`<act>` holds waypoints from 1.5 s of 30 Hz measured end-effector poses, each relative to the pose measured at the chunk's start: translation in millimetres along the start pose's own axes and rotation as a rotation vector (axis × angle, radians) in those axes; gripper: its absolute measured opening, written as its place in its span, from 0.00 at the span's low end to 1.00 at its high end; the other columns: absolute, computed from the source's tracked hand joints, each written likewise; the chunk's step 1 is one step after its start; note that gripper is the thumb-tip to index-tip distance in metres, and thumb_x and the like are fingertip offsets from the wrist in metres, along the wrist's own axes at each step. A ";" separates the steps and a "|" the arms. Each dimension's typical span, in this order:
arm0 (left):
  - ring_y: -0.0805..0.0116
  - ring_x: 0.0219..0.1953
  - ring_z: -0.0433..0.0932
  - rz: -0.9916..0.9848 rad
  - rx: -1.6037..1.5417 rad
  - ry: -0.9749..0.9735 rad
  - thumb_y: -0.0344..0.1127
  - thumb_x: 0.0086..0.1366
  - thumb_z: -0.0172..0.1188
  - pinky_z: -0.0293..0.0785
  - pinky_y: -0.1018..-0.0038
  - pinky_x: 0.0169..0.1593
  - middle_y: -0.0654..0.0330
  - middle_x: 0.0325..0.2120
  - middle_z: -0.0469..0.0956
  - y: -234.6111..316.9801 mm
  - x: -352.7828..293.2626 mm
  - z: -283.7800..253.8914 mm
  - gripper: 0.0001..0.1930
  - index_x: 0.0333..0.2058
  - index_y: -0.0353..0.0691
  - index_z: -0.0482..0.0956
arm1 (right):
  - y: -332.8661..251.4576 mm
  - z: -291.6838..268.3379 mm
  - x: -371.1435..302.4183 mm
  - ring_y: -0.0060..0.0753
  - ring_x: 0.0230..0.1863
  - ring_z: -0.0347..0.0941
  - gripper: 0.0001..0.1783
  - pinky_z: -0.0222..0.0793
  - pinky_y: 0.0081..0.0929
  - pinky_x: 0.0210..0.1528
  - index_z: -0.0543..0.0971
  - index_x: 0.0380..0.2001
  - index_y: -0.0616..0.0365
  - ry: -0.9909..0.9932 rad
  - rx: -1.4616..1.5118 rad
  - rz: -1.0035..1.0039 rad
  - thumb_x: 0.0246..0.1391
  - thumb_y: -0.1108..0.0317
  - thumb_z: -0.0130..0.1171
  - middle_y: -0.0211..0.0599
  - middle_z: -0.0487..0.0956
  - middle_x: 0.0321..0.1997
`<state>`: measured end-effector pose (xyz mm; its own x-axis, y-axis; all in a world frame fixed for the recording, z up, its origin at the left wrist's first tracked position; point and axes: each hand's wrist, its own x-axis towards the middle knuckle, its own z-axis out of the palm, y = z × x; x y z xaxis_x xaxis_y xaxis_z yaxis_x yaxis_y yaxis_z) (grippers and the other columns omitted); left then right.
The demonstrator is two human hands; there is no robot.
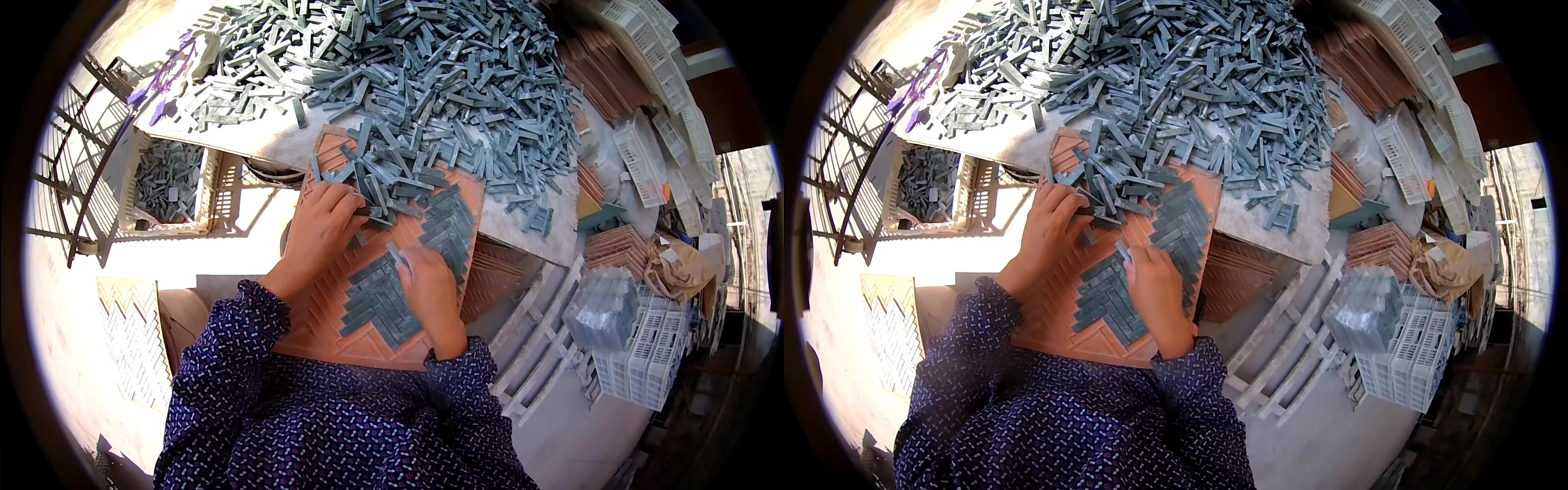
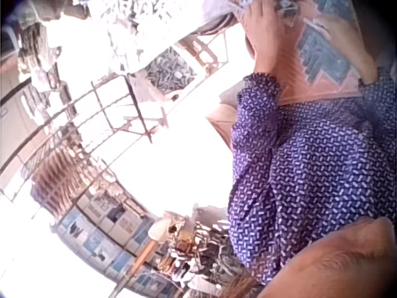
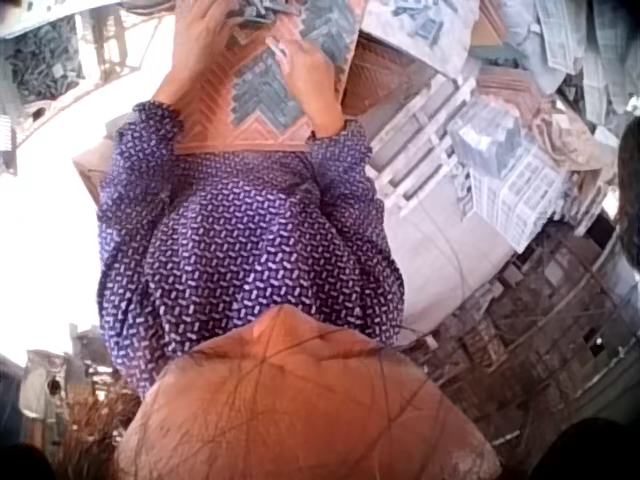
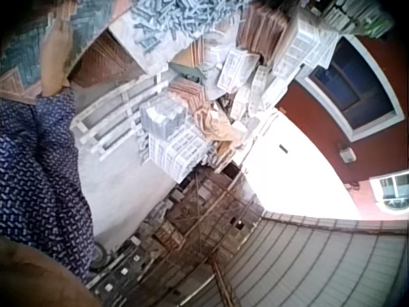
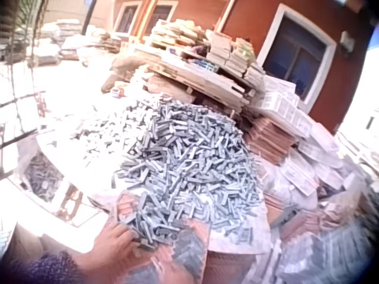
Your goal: The person arranges small rectangular tiles on a flat board to form a herringbone pattern. They pick tiles from a nearby pile and place them one by one, then set the completed board aside and begin a new one.
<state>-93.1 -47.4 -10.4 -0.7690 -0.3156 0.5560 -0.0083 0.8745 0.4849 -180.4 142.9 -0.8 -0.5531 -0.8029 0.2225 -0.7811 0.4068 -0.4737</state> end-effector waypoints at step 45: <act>0.52 0.34 0.74 -0.194 -0.100 -0.204 0.24 0.57 0.54 0.72 0.65 0.37 0.51 0.33 0.72 47.0 -61.5 15.7 0.09 0.38 0.33 0.74 | 2.3 10.6 31.1 0.43 0.30 0.76 0.10 0.72 0.31 0.33 0.78 0.36 0.62 0.236 0.214 -0.102 0.48 0.74 0.63 0.44 0.79 0.35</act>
<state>-56.2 18.9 -32.4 -0.8719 -0.3841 0.3037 -0.1130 0.7612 0.6385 -196.3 114.2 -4.0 -0.5462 -0.7018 0.4573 -0.7714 0.2086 -0.6012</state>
